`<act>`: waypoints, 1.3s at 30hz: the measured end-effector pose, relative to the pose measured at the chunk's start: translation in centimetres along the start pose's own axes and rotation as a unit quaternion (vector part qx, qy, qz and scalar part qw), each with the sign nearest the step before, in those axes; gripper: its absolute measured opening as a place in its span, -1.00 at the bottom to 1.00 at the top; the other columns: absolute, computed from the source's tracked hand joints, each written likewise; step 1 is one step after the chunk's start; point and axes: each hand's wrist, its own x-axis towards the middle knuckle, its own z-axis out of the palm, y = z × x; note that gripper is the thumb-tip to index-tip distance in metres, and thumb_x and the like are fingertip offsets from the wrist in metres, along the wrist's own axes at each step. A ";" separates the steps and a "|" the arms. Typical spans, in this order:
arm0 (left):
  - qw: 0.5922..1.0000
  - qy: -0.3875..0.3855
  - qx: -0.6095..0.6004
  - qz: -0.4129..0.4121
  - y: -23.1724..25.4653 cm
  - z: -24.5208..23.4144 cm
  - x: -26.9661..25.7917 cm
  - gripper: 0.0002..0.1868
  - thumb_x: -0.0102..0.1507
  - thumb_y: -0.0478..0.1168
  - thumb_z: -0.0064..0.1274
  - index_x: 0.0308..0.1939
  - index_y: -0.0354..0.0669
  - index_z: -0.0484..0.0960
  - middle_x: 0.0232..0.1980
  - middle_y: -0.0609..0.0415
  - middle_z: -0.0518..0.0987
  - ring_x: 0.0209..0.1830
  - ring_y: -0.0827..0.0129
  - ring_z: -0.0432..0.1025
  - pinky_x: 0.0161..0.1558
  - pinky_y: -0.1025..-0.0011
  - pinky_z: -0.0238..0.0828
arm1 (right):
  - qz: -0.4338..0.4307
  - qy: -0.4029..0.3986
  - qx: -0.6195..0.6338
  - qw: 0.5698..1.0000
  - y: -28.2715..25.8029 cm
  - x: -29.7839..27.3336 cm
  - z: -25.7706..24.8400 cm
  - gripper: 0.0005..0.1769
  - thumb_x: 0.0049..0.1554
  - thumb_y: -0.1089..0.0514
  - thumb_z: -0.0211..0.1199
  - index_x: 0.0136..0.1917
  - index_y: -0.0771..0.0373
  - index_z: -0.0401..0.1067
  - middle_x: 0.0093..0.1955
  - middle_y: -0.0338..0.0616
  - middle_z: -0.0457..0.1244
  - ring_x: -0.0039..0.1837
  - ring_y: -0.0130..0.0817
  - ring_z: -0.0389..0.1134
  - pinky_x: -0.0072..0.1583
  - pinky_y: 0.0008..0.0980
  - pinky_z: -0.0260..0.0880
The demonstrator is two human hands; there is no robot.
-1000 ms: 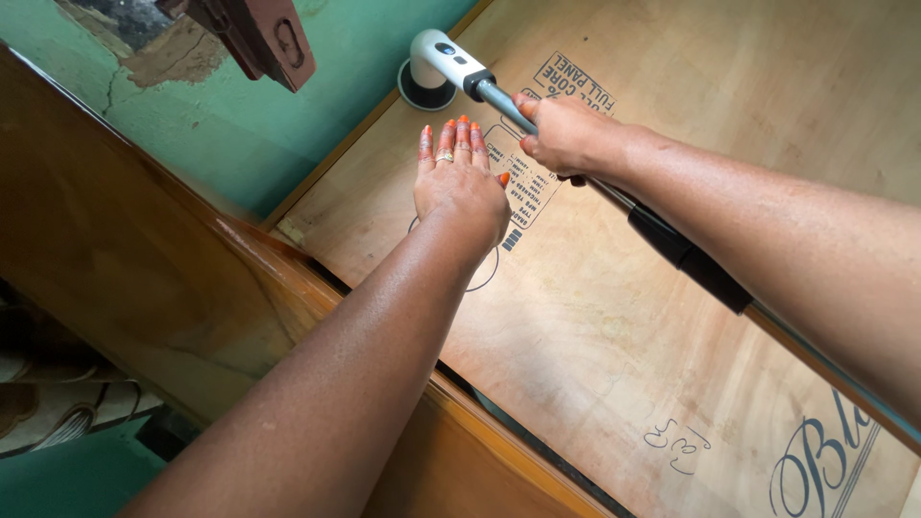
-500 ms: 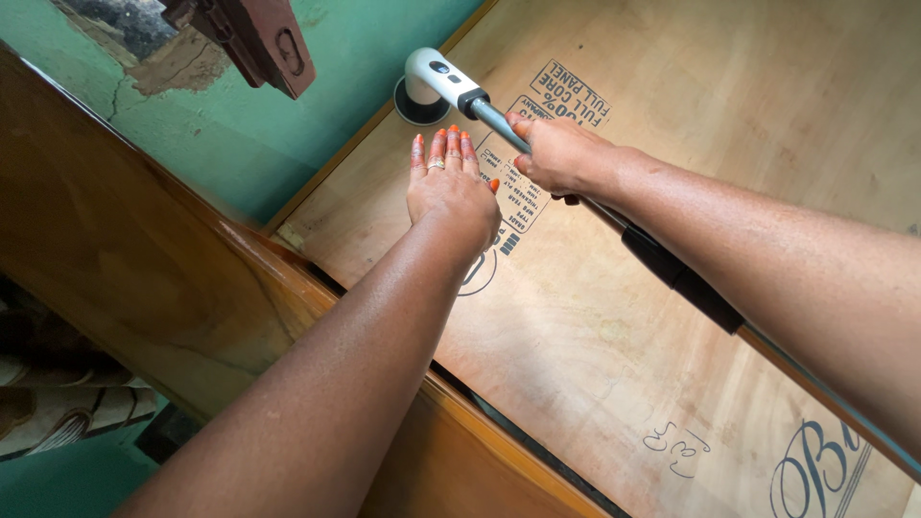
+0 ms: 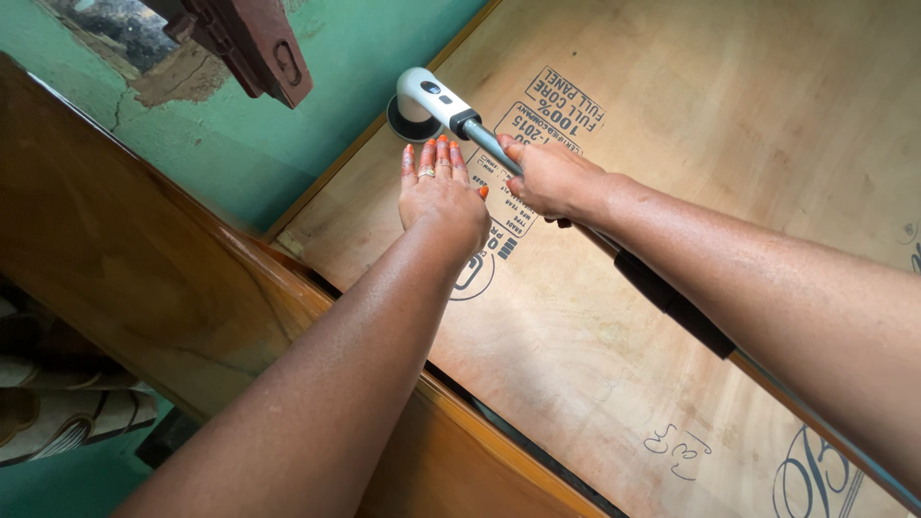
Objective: The person uses a handheld electric sander to smooth the surface of a wooden bed frame. They move the sander along the top edge and side panels of the frame, keeping one hand on the wood for stability.
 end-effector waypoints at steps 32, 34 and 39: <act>0.999 -0.029 -0.017 0.042 -1.0 0.8 -0.6 -0.26 0.46 0.09 -0.62 0.62 -0.18 -0.36 0.71 0.04 -0.36 0.70 0.24 -0.48 0.58 0.11 -0.65 | 0.058 -0.029 0.064 0.996 0.9 -4.4 2.2 -0.22 0.30 0.04 -0.02 0.68 -0.36 -0.23 -0.27 -0.07 0.30 -0.33 -0.30 0.35 -0.25 -0.24 0.52; 0.998 -0.029 -0.026 0.051 -1.0 0.9 -0.6 -0.26 0.46 0.10 -0.62 0.62 -0.17 -0.35 0.71 0.04 -0.35 0.70 0.24 -0.47 0.58 0.11 -0.63 | 0.064 -0.026 0.069 0.995 1.2 -4.6 2.4 -0.21 0.30 0.04 -0.01 0.68 -0.37 -0.21 -0.26 -0.07 0.30 -0.33 -0.29 0.35 -0.24 -0.24 0.52; 0.997 -0.023 -0.034 0.068 -1.1 1.0 -0.9 -0.26 0.46 0.10 -0.61 0.62 -0.17 -0.31 0.71 0.03 -0.32 0.70 0.23 -0.45 0.59 0.08 -0.59 | 0.065 -0.020 0.078 0.995 2.1 -5.3 2.6 -0.22 0.30 0.05 -0.01 0.68 -0.33 -0.20 -0.25 -0.06 0.31 -0.32 -0.28 0.37 -0.24 -0.22 0.52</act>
